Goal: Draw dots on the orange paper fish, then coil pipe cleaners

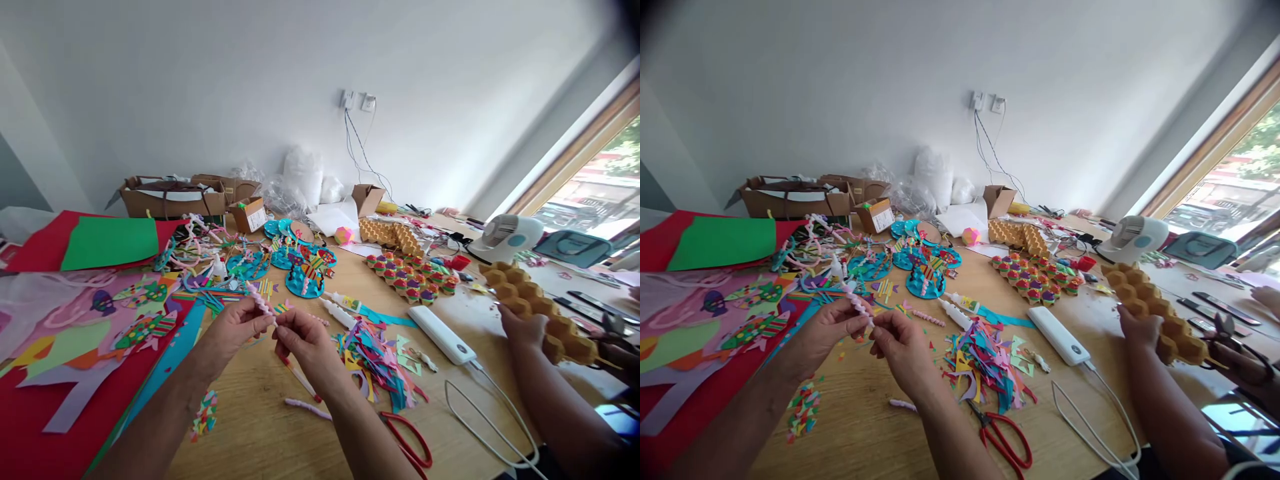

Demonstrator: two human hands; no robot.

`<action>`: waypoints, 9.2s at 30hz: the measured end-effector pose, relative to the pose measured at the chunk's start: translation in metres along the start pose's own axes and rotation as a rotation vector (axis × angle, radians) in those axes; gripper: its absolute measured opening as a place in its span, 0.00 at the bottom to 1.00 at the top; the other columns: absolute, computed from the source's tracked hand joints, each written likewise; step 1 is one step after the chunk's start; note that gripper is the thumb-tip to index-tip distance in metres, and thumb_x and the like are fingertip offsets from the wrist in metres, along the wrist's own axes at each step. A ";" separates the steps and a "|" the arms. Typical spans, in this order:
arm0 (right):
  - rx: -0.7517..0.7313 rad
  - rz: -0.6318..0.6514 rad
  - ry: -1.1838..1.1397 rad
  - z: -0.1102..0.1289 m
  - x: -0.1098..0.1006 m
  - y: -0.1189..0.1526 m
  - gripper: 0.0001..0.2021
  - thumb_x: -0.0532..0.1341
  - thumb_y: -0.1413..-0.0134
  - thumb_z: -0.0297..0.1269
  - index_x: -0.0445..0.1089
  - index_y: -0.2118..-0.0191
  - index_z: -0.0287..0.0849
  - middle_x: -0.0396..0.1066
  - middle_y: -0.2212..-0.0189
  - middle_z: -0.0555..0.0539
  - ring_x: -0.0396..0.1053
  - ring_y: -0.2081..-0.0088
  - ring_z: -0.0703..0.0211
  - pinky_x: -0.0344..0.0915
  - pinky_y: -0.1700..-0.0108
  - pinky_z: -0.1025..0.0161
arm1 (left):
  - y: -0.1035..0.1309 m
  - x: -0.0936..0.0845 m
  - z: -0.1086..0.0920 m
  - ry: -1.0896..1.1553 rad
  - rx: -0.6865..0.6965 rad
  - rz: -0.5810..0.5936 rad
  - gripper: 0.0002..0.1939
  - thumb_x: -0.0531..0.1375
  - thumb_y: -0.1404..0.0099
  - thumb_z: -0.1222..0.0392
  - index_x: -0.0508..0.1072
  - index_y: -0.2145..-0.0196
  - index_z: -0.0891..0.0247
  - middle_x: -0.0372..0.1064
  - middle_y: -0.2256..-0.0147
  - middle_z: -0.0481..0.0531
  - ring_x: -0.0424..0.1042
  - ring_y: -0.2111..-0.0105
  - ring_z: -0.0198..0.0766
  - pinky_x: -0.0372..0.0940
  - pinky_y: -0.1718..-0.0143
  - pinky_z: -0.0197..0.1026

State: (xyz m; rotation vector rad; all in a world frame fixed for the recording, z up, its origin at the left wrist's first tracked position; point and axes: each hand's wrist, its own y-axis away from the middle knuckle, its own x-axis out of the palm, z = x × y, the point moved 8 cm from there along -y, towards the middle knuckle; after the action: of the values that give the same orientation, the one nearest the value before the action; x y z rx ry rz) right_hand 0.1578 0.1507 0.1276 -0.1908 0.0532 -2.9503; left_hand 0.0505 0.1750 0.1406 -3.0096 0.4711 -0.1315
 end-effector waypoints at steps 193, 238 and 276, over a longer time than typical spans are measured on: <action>-0.295 0.021 0.582 0.053 -0.001 -0.019 0.10 0.53 0.46 0.35 0.58 0.77 0.42 0.53 0.82 0.55 0.52 0.78 0.66 0.49 0.75 0.69 | -0.005 0.000 -0.020 -0.463 0.225 -0.002 0.08 0.55 0.40 0.59 0.71 0.72 0.62 0.64 0.75 0.47 0.62 0.74 0.35 0.57 0.73 0.35; -0.525 0.015 0.835 0.068 -0.004 -0.014 0.09 0.54 0.41 0.31 0.72 0.65 0.41 0.68 0.74 0.49 0.64 0.73 0.64 0.57 0.71 0.70 | 0.005 -0.055 -0.048 -0.091 0.160 -0.318 0.06 0.63 0.47 0.58 0.76 0.71 0.60 0.67 0.78 0.46 0.64 0.77 0.32 0.61 0.76 0.30; -0.483 0.074 0.838 0.063 -0.007 -0.021 0.08 0.57 0.43 0.31 0.73 0.67 0.41 0.70 0.74 0.49 0.66 0.71 0.63 0.58 0.69 0.69 | 0.005 -0.060 -0.054 -0.313 0.144 -0.279 0.09 0.63 0.49 0.54 0.78 0.71 0.61 0.74 0.77 0.50 0.72 0.75 0.40 0.65 0.75 0.36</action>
State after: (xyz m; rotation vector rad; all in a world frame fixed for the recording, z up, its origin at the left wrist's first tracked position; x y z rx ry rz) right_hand 0.1689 0.1709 0.1903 0.9568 0.8484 -2.6602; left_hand -0.0131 0.1850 0.1893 -2.8612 0.0114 0.2713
